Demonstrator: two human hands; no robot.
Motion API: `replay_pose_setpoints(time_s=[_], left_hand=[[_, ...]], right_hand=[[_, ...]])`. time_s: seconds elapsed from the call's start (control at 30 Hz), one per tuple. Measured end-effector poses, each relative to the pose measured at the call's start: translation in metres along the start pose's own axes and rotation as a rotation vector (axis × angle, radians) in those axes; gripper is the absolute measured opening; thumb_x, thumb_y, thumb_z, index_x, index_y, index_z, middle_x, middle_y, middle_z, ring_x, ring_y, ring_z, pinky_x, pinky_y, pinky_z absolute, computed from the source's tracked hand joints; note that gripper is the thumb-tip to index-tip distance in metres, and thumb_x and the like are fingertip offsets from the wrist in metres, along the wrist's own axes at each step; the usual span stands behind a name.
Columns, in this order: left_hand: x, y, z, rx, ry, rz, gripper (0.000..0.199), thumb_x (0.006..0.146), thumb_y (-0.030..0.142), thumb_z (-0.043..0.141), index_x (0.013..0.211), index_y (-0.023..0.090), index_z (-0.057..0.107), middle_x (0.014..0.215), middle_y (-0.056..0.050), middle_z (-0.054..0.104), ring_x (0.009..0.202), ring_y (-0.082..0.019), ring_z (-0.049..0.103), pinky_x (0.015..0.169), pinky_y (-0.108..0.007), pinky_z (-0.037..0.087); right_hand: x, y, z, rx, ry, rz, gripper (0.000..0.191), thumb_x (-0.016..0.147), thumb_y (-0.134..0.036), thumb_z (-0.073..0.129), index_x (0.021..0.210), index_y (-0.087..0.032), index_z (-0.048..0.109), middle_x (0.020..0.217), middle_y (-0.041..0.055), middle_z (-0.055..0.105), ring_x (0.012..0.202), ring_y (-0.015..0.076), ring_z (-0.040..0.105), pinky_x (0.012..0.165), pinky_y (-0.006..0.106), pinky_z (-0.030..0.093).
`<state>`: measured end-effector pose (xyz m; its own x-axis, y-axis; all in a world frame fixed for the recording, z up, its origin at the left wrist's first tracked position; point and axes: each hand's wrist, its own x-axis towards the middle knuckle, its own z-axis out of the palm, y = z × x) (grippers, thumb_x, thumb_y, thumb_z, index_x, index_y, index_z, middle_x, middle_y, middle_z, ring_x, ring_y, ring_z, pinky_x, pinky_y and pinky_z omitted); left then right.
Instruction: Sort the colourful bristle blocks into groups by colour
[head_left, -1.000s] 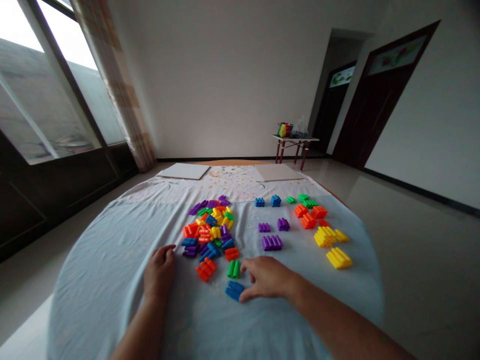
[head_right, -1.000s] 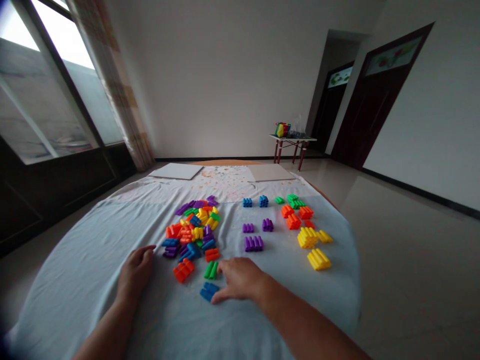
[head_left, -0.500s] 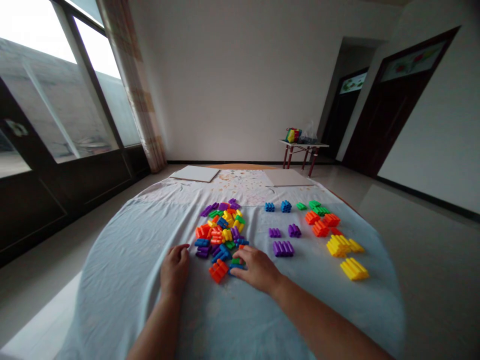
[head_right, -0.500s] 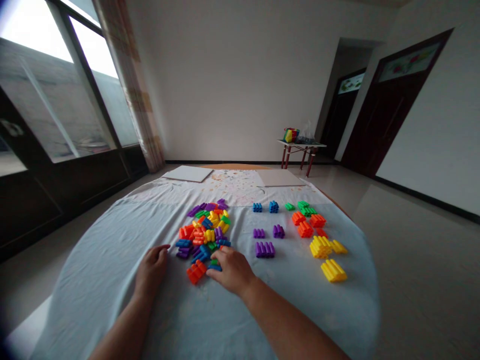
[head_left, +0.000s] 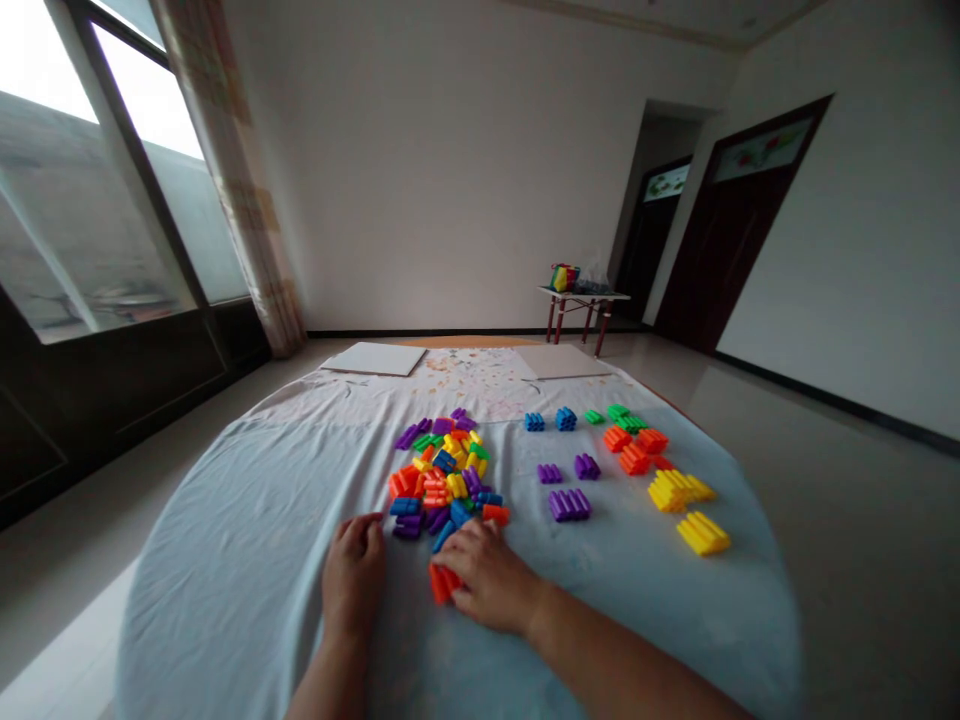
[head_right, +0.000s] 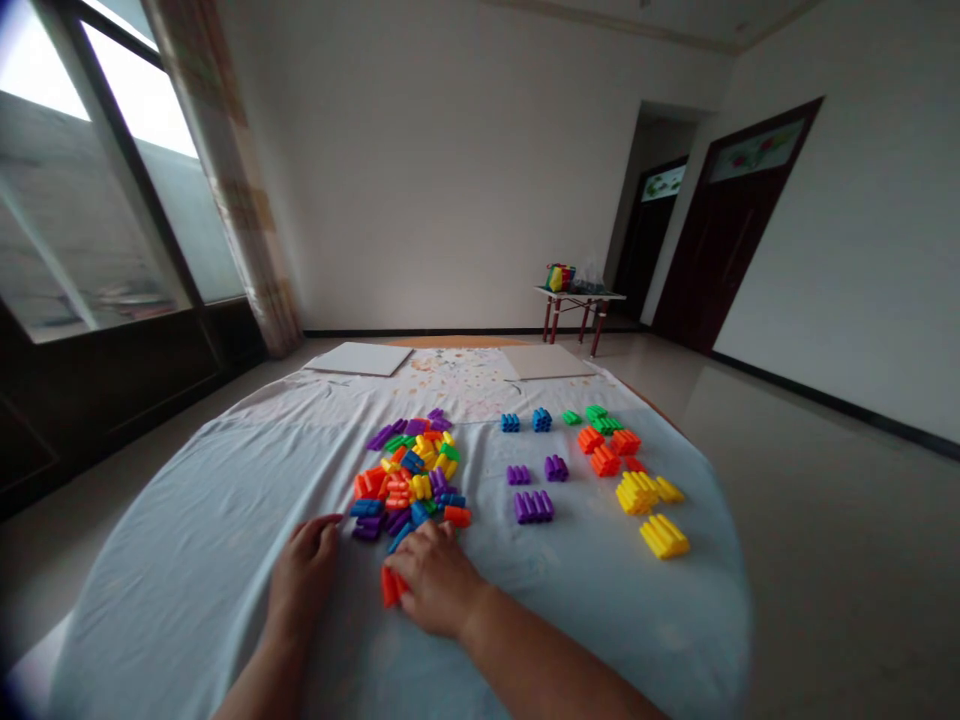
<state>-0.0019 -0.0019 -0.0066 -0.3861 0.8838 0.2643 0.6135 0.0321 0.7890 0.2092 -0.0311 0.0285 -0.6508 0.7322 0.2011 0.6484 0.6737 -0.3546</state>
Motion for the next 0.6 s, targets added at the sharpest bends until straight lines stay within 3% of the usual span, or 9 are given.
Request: replay_pose_setpoints(time_s=[0.2,0.47,0.6], left_hand=[[0.004,0.0,-0.005,0.036,-0.068,-0.034,0.039,0.076,0.045,0.037,0.09,0.02,0.063,0.101,-0.008,0.057,0.089,-0.021,0.056,0.081,-0.033,0.043],[0.007,0.005,-0.009,0.079,-0.104,-0.044,0.046,0.074,0.05,0.035,0.092,0.02,0.064,0.104,-0.008,0.056,0.09,-0.023,0.056,0.077,-0.034,0.044],[0.007,0.007,-0.009,0.088,-0.098,-0.054,0.045,0.073,0.05,0.036,0.092,0.02,0.064,0.103,-0.008,0.056,0.092,-0.023,0.056,0.077,-0.033,0.044]], right_hand=[[-0.029,0.005,-0.016,0.09,0.031,0.052,0.044,0.075,-0.028,0.064,0.118,-0.02,0.058,0.109,0.0058,0.061,0.103,0.0193,0.051,0.096,0.031,0.035],[-0.054,0.019,-0.011,0.105,-0.049,0.117,0.044,0.073,-0.035,0.068,0.114,-0.021,0.062,0.106,0.0067,0.066,0.1,0.0217,0.056,0.093,0.033,0.038],[-0.056,0.026,-0.016,0.187,0.005,0.084,0.046,0.07,-0.033,0.072,0.113,-0.021,0.062,0.105,0.006,0.067,0.097,0.0204,0.059,0.093,0.032,0.039]])
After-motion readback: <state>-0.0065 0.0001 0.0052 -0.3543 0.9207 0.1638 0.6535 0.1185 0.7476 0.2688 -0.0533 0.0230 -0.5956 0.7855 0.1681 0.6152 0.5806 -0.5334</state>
